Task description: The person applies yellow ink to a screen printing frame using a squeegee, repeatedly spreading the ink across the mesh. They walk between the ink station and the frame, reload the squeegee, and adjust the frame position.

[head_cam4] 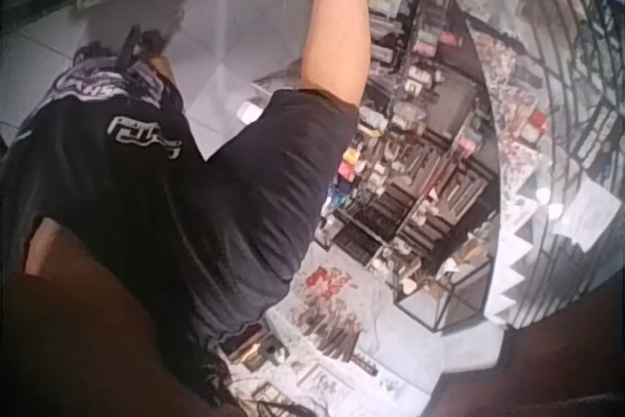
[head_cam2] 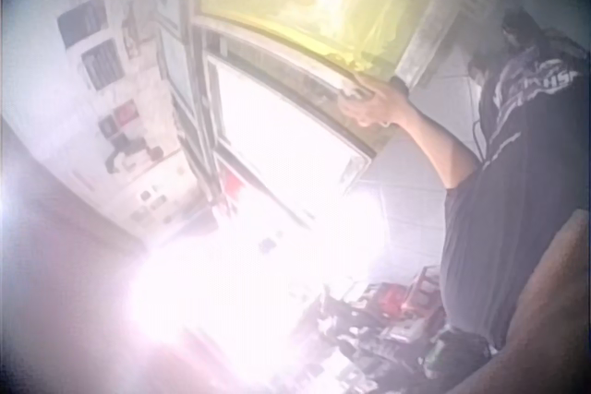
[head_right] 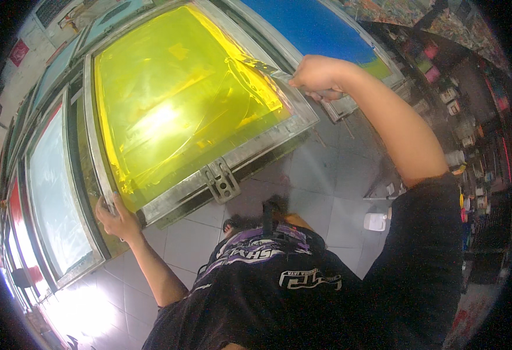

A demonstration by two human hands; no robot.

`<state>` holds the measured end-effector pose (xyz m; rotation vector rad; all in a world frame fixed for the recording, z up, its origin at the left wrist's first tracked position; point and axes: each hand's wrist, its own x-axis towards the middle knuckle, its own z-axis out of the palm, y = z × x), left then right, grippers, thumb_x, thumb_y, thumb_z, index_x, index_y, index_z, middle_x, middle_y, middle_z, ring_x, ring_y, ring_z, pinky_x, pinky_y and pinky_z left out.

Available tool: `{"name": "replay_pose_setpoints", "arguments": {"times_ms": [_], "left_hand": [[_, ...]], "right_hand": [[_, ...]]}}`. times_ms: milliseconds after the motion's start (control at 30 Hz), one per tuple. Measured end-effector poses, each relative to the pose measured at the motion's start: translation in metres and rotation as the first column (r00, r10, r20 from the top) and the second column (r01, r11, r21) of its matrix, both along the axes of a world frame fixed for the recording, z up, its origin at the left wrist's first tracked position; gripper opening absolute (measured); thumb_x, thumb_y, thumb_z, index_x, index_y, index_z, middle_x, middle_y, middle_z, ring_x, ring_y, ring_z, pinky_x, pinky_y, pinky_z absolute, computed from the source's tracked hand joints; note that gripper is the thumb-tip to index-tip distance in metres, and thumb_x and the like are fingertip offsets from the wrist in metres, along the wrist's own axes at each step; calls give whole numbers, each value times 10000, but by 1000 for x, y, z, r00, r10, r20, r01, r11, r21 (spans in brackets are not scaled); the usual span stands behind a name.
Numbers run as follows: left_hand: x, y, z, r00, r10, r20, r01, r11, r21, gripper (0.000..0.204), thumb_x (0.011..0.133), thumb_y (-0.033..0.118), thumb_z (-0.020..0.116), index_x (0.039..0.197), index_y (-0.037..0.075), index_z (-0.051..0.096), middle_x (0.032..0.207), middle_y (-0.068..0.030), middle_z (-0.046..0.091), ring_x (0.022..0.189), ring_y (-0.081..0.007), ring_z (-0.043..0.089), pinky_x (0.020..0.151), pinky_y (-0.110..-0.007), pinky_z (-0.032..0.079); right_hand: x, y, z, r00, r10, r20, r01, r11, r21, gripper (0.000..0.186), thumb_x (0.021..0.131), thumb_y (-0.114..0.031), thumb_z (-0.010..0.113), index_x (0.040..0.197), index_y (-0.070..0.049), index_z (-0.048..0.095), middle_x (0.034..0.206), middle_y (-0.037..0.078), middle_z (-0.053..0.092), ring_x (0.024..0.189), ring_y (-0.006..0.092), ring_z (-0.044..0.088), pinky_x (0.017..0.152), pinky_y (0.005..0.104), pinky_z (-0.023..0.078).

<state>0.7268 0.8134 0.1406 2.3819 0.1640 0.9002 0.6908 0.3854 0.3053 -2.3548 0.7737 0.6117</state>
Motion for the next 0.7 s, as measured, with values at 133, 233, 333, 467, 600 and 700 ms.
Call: {"name": "replay_pose_setpoints", "arguments": {"times_ms": [133,233,333,467,600,700], "left_hand": [[-1,-1,0,998,24,-55,-24,1000,-10,456,805,364,542,1105,24,493,1124,-119,499,1066,-285,459,891,-451,270],[0,-1,0,997,28,-69,-29,999,-18,463,807,369,534,1116,27,485,1138,-119,489,1077,-284,448,905,-459,245],[0,-2,1,998,36,-59,-36,999,-4,456,806,359,536,1111,25,486,1132,-120,492,1070,-288,451,899,-458,252],[1,0,-1,999,26,-31,-25,1000,3,442,801,338,549,1098,16,491,1118,-128,498,1056,-296,458,879,-450,275],[1,-2,1,1000,27,-7,-27,1000,9,426,796,317,557,1078,3,498,1091,-146,508,1031,-312,472,846,-438,318],[1,-2,3,1000,16,21,-16,1000,12,414,793,289,562,1064,-17,500,1070,-168,514,1008,-329,484,826,-434,349]], "right_hand": [[13,-3,3,1000,14,-6,-14,1000,-2,218,854,-219,493,834,-17,573,493,49,423,377,138,378,343,300,317],[24,-19,-5,996,90,30,-91,995,32,239,853,-217,489,748,-10,549,485,51,417,375,145,379,350,314,327],[38,-19,-5,993,118,16,-118,993,-5,253,852,-206,486,703,-7,536,487,58,420,390,150,395,352,322,333],[58,-18,-9,993,106,54,-105,994,-22,250,847,-193,488,698,3,532,496,75,438,389,169,413,357,333,346],[81,-16,-8,990,136,48,-134,990,-51,268,849,-200,495,703,23,527,520,99,468,375,184,421,359,336,361],[98,-12,-4,992,94,85,-90,994,-55,294,856,-218,500,704,33,521,546,110,488,379,188,428,362,336,370]]}}
